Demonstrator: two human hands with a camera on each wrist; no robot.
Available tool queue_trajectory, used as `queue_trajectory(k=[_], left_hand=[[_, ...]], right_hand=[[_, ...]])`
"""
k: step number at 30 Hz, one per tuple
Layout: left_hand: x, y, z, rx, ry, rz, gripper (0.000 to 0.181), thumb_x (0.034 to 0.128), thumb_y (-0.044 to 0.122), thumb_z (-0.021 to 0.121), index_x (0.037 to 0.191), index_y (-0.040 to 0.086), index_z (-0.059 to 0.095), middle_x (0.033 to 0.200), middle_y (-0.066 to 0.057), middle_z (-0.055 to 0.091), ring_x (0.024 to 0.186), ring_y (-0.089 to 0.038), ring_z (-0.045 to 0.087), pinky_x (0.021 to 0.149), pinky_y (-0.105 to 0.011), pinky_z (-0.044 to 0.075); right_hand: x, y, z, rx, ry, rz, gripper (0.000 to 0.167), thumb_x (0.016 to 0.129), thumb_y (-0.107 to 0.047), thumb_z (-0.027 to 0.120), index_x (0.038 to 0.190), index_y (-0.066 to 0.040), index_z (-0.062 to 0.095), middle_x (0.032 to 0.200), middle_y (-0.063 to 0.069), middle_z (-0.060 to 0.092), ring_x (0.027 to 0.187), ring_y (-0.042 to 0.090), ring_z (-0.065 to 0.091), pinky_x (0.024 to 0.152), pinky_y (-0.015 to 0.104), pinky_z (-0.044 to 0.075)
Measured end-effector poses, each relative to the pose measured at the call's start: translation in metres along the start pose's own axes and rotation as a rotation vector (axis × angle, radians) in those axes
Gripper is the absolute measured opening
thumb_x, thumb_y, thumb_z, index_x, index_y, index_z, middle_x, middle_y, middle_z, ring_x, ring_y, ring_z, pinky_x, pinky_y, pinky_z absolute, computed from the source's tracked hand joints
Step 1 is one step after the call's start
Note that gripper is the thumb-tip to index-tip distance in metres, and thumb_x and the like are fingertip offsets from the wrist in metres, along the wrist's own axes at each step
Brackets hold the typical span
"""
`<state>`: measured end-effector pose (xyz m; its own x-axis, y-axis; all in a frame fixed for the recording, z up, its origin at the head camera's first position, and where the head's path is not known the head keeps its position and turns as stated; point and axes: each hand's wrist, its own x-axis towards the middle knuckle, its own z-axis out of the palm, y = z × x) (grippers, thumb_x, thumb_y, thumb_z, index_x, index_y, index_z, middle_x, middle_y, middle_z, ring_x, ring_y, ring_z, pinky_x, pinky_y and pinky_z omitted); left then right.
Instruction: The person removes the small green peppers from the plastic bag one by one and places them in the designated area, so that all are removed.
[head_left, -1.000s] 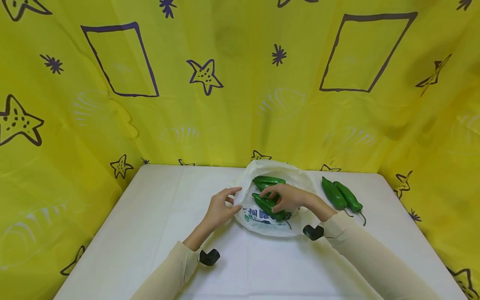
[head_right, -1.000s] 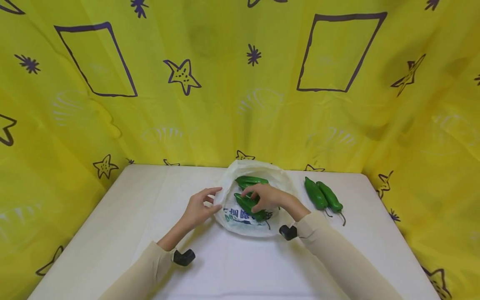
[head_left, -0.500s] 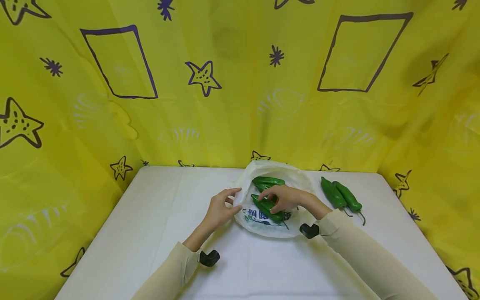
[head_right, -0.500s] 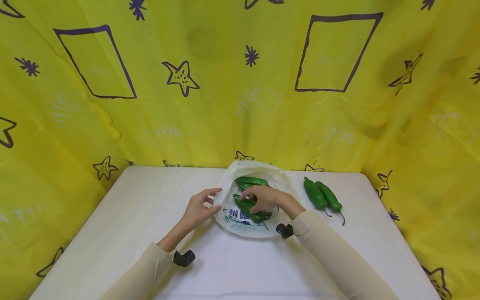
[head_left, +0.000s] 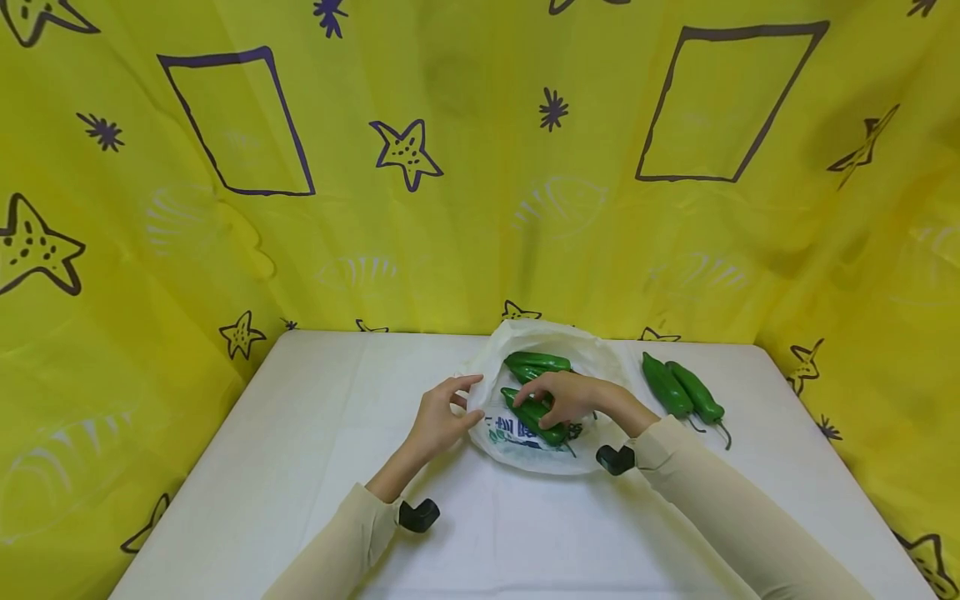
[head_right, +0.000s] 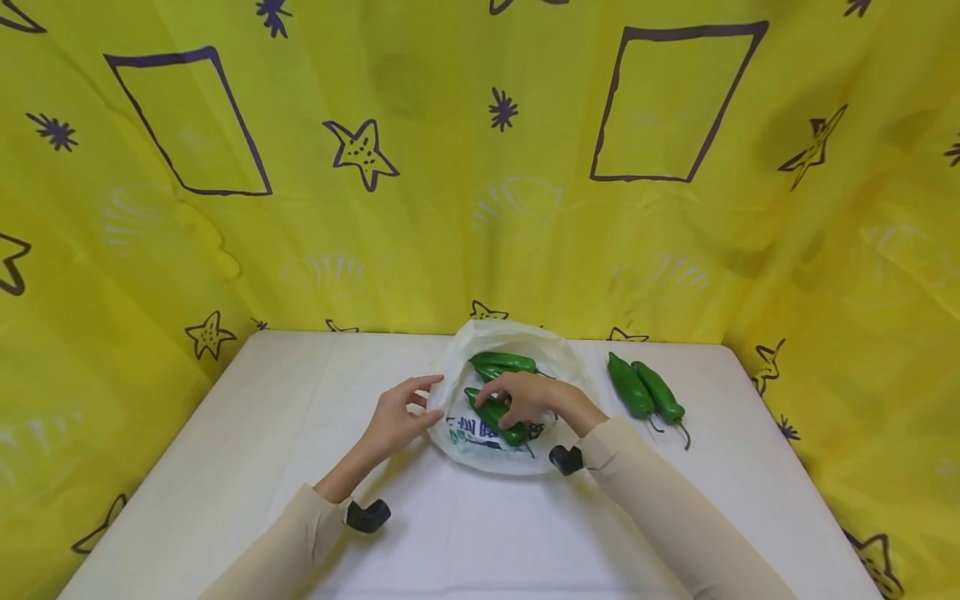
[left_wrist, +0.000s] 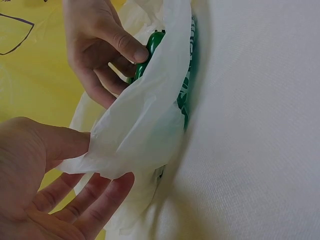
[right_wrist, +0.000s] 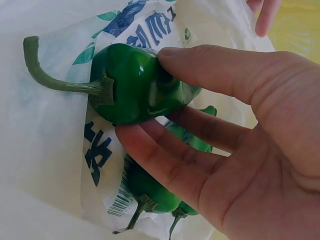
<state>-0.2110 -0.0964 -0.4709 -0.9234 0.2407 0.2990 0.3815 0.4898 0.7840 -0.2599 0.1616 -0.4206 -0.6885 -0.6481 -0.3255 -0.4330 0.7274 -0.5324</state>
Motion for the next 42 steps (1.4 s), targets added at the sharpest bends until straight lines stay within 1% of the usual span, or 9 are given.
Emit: queue_trajectory(k=[4, 7, 11, 18, 20, 29, 34, 37, 42], left_hand=[[0.0002, 0.0, -0.0001, 0.001, -0.001, 0.002, 0.055, 0.0823, -0.003, 0.082, 0.134, 0.005, 0.066, 0.112, -0.013, 0.068, 0.088, -0.024, 0.069, 0.07, -0.026, 0.054], [0.0002, 0.0001, -0.0002, 0.001, -0.002, 0.002, 0.055, 0.0825, -0.003, 0.081, 0.135, 0.005, 0.066, 0.112, -0.013, 0.068, 0.088, -0.024, 0.069, 0.071, -0.027, 0.055], [0.0002, -0.0002, -0.0002, 0.0, -0.004, 0.004, 0.055, 0.0827, -0.003, 0.081, 0.135, 0.006, 0.066, 0.113, -0.013, 0.068, 0.088, -0.024, 0.069, 0.072, -0.027, 0.056], [0.0008, 0.0001, -0.0004, 0.0, -0.008, 0.003, 0.055, 0.0831, -0.002, 0.081, 0.135, 0.006, 0.065, 0.113, -0.013, 0.068, 0.088, -0.024, 0.069, 0.072, -0.028, 0.056], [0.0008, -0.0001, -0.0005, 0.001, -0.009, 0.006, 0.055, 0.0832, -0.002, 0.081, 0.135, 0.006, 0.065, 0.114, -0.013, 0.068, 0.088, -0.024, 0.069, 0.072, -0.028, 0.056], [-0.0006, -0.0009, -0.0004, -0.005, -0.011, 0.002, 0.054, 0.0837, -0.002, 0.081, 0.135, 0.005, 0.065, 0.114, -0.014, 0.068, 0.09, -0.026, 0.07, 0.071, -0.027, 0.056], [-0.0011, -0.0009, -0.0009, 0.002, -0.014, 0.005, 0.054, 0.0841, -0.001, 0.081, 0.135, 0.005, 0.065, 0.115, -0.014, 0.068, 0.089, -0.026, 0.069, 0.071, -0.027, 0.056], [-0.0008, -0.0005, -0.0013, 0.001, -0.012, 0.007, 0.054, 0.0838, -0.001, 0.081, 0.135, 0.005, 0.065, 0.115, -0.014, 0.068, 0.089, -0.026, 0.069, 0.072, -0.028, 0.056], [0.0004, -0.0003, -0.0017, -0.004, -0.007, -0.004, 0.054, 0.0833, -0.001, 0.082, 0.135, 0.006, 0.066, 0.115, -0.013, 0.068, 0.089, -0.025, 0.069, 0.072, -0.027, 0.056]], right_hand=[[-0.0003, -0.0005, -0.0007, 0.009, -0.003, 0.011, 0.045, 0.09, -0.008, 0.079, 0.131, -0.023, 0.069, 0.132, 0.014, 0.063, 0.107, 0.027, 0.057, 0.083, 0.037, 0.056], [-0.0005, -0.0003, -0.0009, 0.008, -0.002, 0.013, 0.045, 0.09, -0.008, 0.079, 0.131, -0.024, 0.069, 0.132, 0.013, 0.063, 0.106, 0.026, 0.057, 0.083, 0.037, 0.055], [-0.0008, 0.0001, -0.0012, 0.002, 0.001, 0.006, 0.044, 0.091, -0.009, 0.079, 0.131, -0.024, 0.069, 0.131, 0.012, 0.063, 0.106, 0.026, 0.056, 0.087, 0.04, 0.055], [-0.003, -0.0014, -0.0002, -0.01, 0.029, -0.013, 0.043, 0.09, -0.009, 0.079, 0.13, -0.022, 0.07, 0.129, 0.007, 0.063, 0.11, 0.026, 0.055, 0.102, 0.052, 0.049], [-0.0027, -0.0008, 0.0005, -0.006, 0.035, -0.016, 0.043, 0.09, -0.008, 0.079, 0.13, -0.023, 0.07, 0.129, 0.006, 0.063, 0.11, 0.025, 0.055, 0.103, 0.052, 0.049], [-0.0008, 0.0017, 0.0015, 0.013, 0.055, -0.063, 0.043, 0.09, -0.005, 0.077, 0.129, -0.021, 0.07, 0.136, 0.007, 0.06, 0.112, 0.025, 0.052, 0.102, 0.049, 0.05], [-0.0028, -0.0001, -0.0006, 0.01, 0.07, -0.076, 0.044, 0.091, -0.004, 0.075, 0.131, -0.021, 0.069, 0.137, 0.007, 0.059, 0.109, 0.025, 0.051, 0.094, 0.042, 0.052], [-0.005, -0.001, -0.0027, 0.026, 0.082, -0.08, 0.045, 0.091, -0.003, 0.075, 0.131, -0.021, 0.069, 0.139, 0.009, 0.058, 0.108, 0.025, 0.053, 0.091, 0.04, 0.054], [-0.0085, -0.0001, -0.006, 0.064, 0.106, -0.092, 0.045, 0.091, -0.003, 0.075, 0.132, -0.021, 0.068, 0.142, 0.009, 0.056, 0.109, 0.025, 0.057, 0.091, 0.04, 0.056]])
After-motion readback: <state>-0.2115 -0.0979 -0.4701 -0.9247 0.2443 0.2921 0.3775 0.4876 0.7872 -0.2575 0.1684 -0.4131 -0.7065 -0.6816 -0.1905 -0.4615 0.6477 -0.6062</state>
